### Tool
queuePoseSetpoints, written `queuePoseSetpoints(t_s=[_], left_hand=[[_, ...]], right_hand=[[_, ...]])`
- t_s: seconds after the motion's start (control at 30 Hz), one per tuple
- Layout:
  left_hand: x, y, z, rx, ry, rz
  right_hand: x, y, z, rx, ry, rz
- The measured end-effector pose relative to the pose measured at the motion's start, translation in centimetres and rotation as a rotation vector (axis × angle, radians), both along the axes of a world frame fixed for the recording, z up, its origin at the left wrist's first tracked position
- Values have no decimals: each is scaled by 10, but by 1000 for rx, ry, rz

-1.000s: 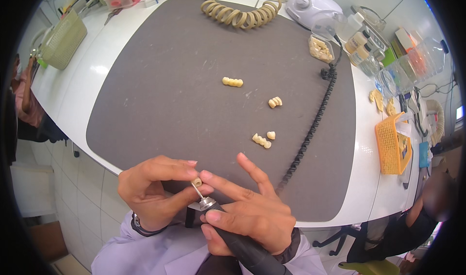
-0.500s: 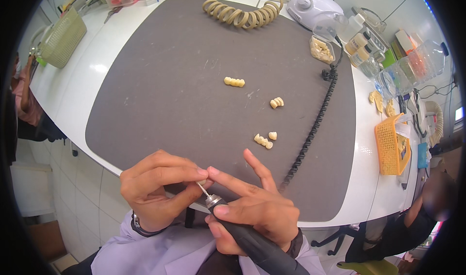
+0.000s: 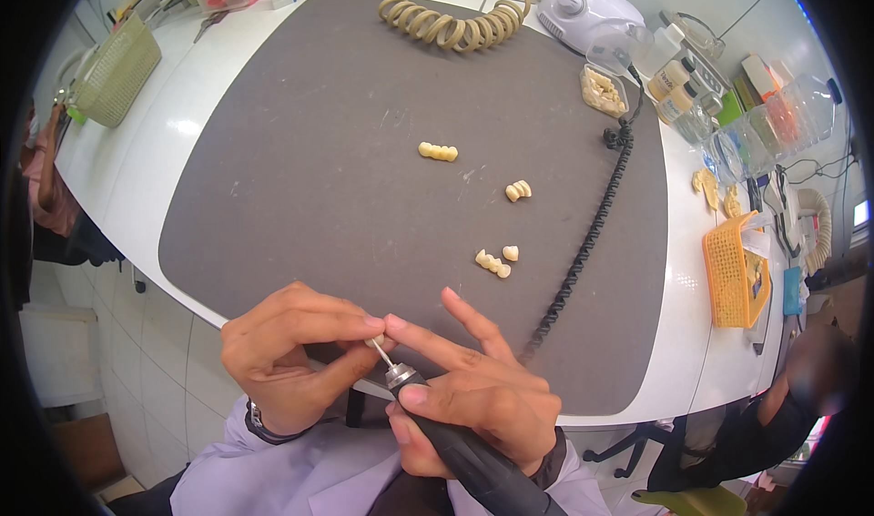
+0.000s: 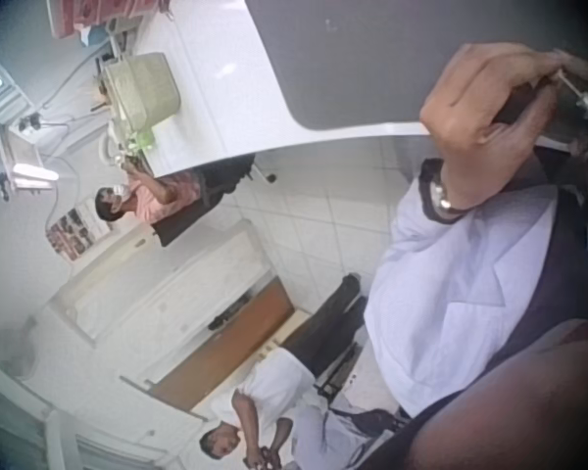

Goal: The person holds small dental crown components and applies a rotating polishing tool to the surfaces. The person turns the crowns over to polish different sides and moves them between the workstation mat and the tool tip.

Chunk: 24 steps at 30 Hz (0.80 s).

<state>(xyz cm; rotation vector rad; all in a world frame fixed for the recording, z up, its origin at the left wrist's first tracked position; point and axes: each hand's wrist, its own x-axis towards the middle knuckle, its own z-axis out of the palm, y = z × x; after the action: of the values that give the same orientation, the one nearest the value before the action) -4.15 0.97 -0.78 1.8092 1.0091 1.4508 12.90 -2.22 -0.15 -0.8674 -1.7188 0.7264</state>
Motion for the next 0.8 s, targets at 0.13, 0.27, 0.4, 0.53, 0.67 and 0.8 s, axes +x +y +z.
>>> queuePoseSetpoints(t_s=[0.13, 0.27, 0.4, 0.53, 0.67, 0.8], left_hand=[[0, 0, 0, 13, 12, 12], [0, 0, -1, 15, 15, 13], [0, 0, -1, 19, 18, 11], [0, 0, -1, 20, 21, 15], [0, -1, -1, 24, 27, 18], [0, 0, -1, 35, 42, 17]], right_hand=[[2, 1, 1, -7, -27, 28], [-2, -1, 4, -63, 81, -6], [-5, -2, 8, -100, 120, -31], [-4, -2, 9, -107, 82, -23], [-4, -2, 9, -87, 58, -20], [-3, -2, 11, -88, 37, -18]])
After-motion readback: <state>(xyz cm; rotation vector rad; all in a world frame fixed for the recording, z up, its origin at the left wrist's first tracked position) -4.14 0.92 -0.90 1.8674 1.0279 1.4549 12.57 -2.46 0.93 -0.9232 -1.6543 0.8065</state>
